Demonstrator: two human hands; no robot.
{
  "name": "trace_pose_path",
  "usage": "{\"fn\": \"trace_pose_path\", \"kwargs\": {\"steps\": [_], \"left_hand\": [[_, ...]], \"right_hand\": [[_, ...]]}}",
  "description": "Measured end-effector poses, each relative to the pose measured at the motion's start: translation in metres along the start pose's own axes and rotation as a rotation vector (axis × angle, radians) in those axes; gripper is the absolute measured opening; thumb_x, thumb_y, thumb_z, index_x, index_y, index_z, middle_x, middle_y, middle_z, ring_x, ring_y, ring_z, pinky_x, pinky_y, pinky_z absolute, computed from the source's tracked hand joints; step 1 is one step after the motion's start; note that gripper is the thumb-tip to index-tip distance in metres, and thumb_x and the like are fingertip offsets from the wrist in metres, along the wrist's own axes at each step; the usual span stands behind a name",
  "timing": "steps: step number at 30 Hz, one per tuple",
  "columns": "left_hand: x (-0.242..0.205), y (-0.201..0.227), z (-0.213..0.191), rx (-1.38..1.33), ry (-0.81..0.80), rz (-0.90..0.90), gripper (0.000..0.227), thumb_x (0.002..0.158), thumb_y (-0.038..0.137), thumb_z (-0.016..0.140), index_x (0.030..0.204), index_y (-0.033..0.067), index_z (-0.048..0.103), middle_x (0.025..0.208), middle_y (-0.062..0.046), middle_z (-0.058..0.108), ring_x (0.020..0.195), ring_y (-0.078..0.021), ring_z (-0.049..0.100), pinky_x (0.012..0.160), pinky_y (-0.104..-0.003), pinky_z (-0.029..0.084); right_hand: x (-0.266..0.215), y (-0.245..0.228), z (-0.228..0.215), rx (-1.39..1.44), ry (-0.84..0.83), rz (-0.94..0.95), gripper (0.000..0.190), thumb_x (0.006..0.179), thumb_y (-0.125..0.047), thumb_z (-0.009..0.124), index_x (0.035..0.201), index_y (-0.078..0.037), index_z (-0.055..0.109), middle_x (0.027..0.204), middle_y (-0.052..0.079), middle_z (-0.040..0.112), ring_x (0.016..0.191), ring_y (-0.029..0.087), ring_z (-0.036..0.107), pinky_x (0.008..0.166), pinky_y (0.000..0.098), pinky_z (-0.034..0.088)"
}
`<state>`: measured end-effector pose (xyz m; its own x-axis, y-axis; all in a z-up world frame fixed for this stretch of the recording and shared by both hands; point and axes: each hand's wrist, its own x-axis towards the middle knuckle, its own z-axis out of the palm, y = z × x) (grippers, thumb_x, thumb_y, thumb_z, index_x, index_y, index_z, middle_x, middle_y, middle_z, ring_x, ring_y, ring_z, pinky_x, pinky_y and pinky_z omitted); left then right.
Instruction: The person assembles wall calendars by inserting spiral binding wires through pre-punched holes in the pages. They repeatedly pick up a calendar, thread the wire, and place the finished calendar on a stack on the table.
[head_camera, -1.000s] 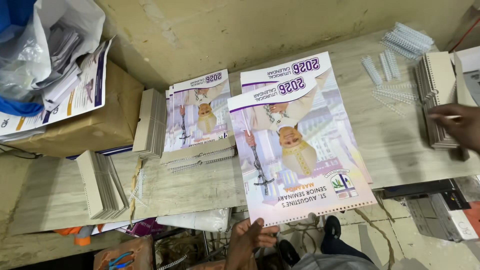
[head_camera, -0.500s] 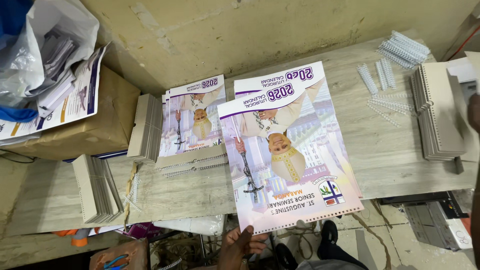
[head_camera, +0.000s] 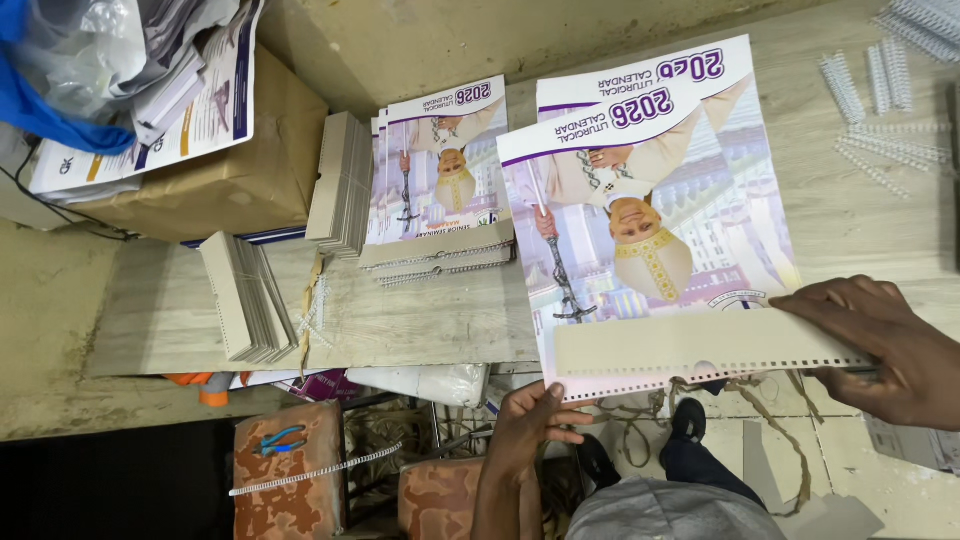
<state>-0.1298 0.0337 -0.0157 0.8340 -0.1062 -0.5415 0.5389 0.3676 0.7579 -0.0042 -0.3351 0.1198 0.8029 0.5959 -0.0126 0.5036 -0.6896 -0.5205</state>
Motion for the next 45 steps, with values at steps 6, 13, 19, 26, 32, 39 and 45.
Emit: {"fn": "trace_pose_path", "kwargs": {"steps": [6,13,19,26,32,39,45], "left_hand": [[-0.008,0.006,-0.007,-0.109,0.071,-0.006,0.069,0.097,0.044,0.066,0.129,-0.0160,0.067,0.119,-0.041,0.078,0.085,-0.0406,0.082,0.062,-0.044,0.069],[-0.008,0.000,-0.007,-0.025,0.071,0.057,0.046,0.097,0.042,0.073,0.095,-0.0047,0.076,0.100,-0.041,0.080,0.105,-0.0469,0.084,0.062,-0.042,0.071],[-0.004,-0.006,-0.011,-0.024,0.040,0.060,0.060,0.093,0.039,0.077,0.124,-0.0122,0.074,0.106,-0.042,0.078,0.099,-0.0441,0.084,0.063,-0.042,0.071],[-0.004,-0.006,-0.010,-0.067,0.072,0.063,0.052,0.094,0.036,0.076,0.117,-0.0112,0.074,0.098,-0.042,0.078,0.107,-0.0504,0.082,0.064,-0.047,0.072],[0.010,-0.028,-0.019,-0.110,0.123,0.071,0.034,0.098,0.025,0.076,0.098,-0.0091,0.074,0.086,-0.038,0.079,0.093,-0.0474,0.085,0.061,-0.043,0.070],[0.018,-0.044,-0.025,-0.114,0.220,0.005,0.033,0.100,0.020,0.071,0.105,-0.0118,0.076,0.095,-0.042,0.082,0.077,-0.0413,0.084,0.062,-0.040,0.069],[0.012,-0.032,-0.008,-0.068,0.343,-0.038,0.030,0.102,0.018,0.067,0.104,-0.0109,0.076,0.095,-0.040,0.084,0.075,-0.0404,0.084,0.061,-0.041,0.068]], "right_hand": [[0.002,-0.017,0.010,-0.026,0.045,-0.037,0.096,0.065,-0.031,0.074,0.159,-0.035,0.055,0.130,-0.006,0.069,0.122,0.019,0.059,0.114,0.0453,0.032],[0.010,-0.029,0.009,-0.057,0.000,-0.029,0.092,0.063,-0.035,0.071,0.154,-0.037,0.058,0.132,-0.008,0.070,0.122,0.019,0.060,0.112,0.0427,0.033],[0.012,-0.024,0.009,-0.092,-0.060,-0.070,0.094,0.068,-0.034,0.071,0.160,-0.041,0.050,0.139,-0.013,0.068,0.129,0.017,0.058,0.113,0.0426,0.033],[-0.024,0.109,0.083,-0.002,-0.111,-0.107,0.094,0.077,-0.033,0.080,0.165,-0.034,0.045,0.141,-0.008,0.065,0.132,0.017,0.057,0.117,0.0418,0.031],[-0.005,0.161,0.065,0.059,0.047,0.041,0.067,0.086,-0.041,0.079,0.149,-0.025,0.065,0.153,0.001,0.067,0.141,0.025,0.057,0.120,0.0490,0.037],[0.081,0.319,0.067,-0.495,0.668,0.435,0.036,0.123,-0.037,0.070,0.143,-0.014,0.089,0.114,0.015,0.085,0.101,0.034,0.081,0.076,0.0453,0.062],[0.115,0.317,0.084,-0.150,0.561,0.876,0.019,0.093,-0.014,0.072,0.100,-0.022,0.089,0.091,0.010,0.083,0.080,0.038,0.078,0.065,0.0460,0.060]]}}
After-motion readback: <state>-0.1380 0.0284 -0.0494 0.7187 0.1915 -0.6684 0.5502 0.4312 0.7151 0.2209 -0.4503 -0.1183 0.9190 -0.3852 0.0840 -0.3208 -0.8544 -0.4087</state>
